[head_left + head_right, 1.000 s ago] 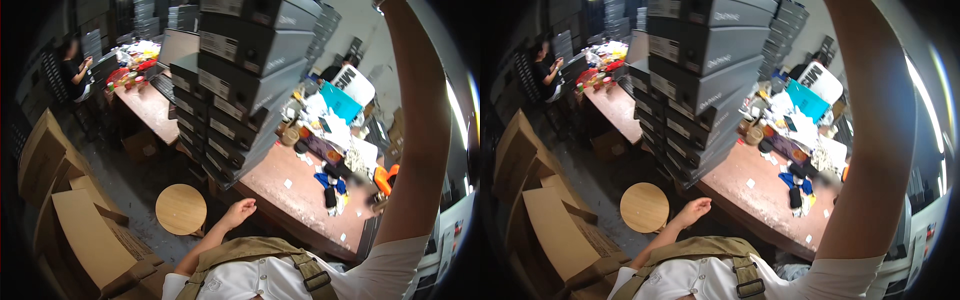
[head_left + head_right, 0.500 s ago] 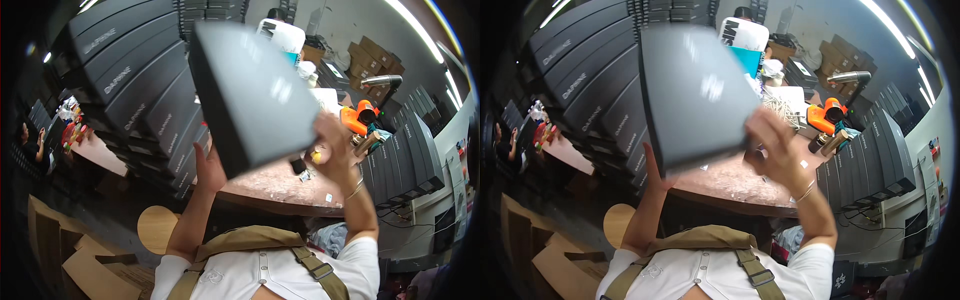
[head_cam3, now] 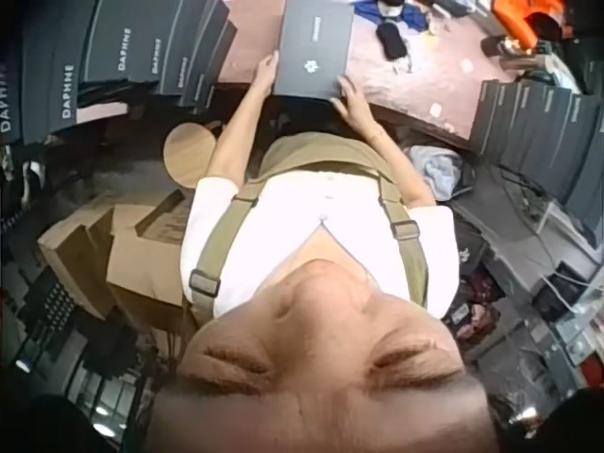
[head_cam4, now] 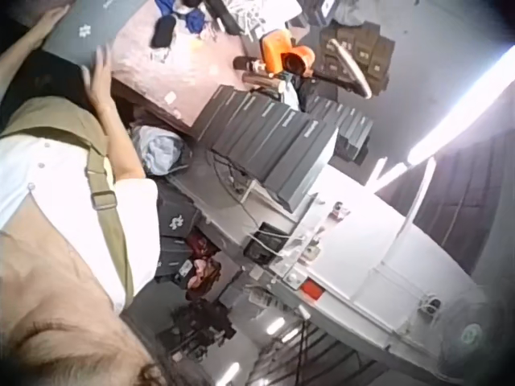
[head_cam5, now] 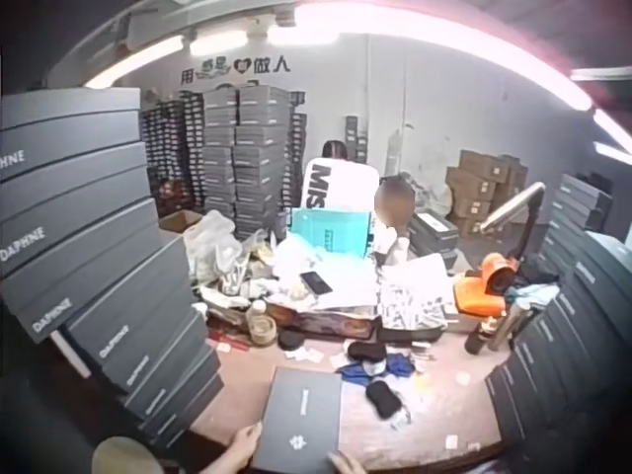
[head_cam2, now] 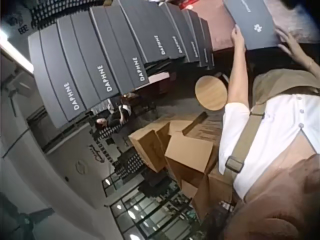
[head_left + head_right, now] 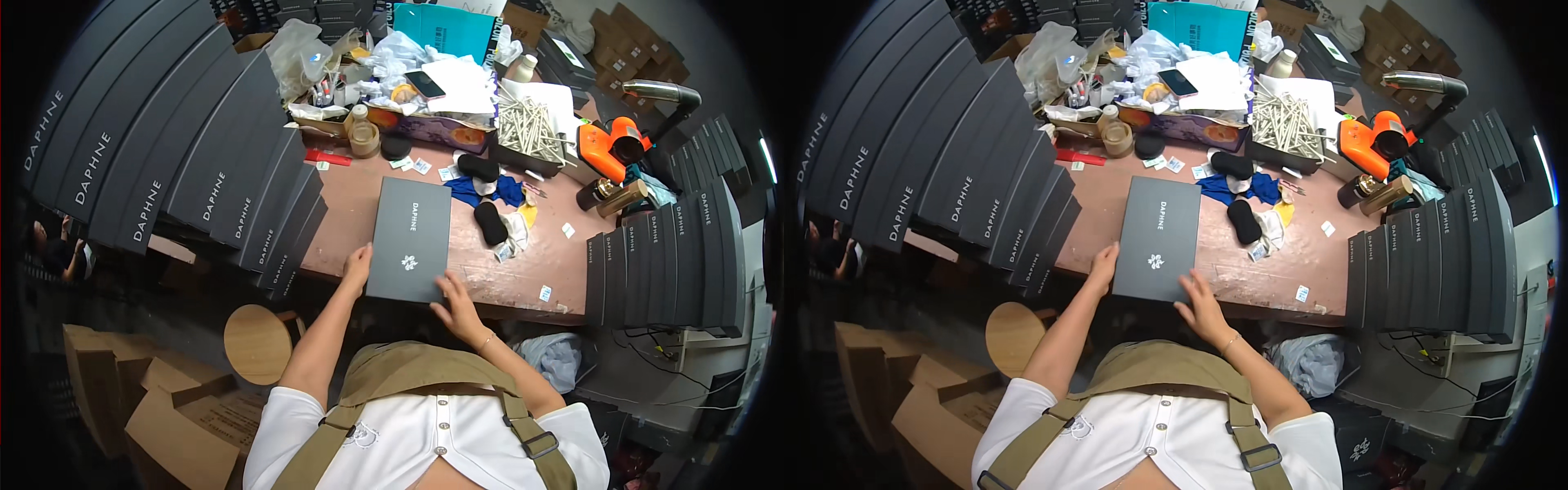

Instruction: Inspecting and packing a pair of black high-heeled shoes into a box with protective materials.

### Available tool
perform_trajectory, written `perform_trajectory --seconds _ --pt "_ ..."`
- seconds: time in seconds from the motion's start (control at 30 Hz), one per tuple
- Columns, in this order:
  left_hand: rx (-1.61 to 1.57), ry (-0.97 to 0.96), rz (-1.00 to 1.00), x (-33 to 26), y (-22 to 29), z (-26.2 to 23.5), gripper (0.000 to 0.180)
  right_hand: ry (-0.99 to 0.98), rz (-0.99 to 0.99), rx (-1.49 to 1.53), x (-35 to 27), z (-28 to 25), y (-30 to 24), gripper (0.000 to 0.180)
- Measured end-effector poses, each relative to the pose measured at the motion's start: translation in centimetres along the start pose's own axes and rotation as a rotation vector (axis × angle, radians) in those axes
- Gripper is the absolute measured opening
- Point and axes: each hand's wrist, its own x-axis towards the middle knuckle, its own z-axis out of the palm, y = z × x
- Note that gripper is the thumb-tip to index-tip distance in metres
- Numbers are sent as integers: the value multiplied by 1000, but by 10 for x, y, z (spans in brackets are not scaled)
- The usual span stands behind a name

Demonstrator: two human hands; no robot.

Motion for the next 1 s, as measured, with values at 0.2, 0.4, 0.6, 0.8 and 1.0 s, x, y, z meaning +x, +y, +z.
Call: perform_trajectory --seconds 0.2,0.4,0.6,0.8,1.0 --pt "-308 -230 -102 -18 12 0 39 26 667 550 46 42 66 59" --pt "-662 -334 -275 -14 21 -7 57 21 961 876 50 26 98 57" --pt "-475 -447 -189 -35 51 -12 70 223 1007 1136 66 -8 25 58" --pt "-45 -375 417 -29 106 -61 69 554 842 1331 92 11 -43 51" --pt "363 -489 572 -24 120 -70 102 19 546 465 104 112 -92 60"
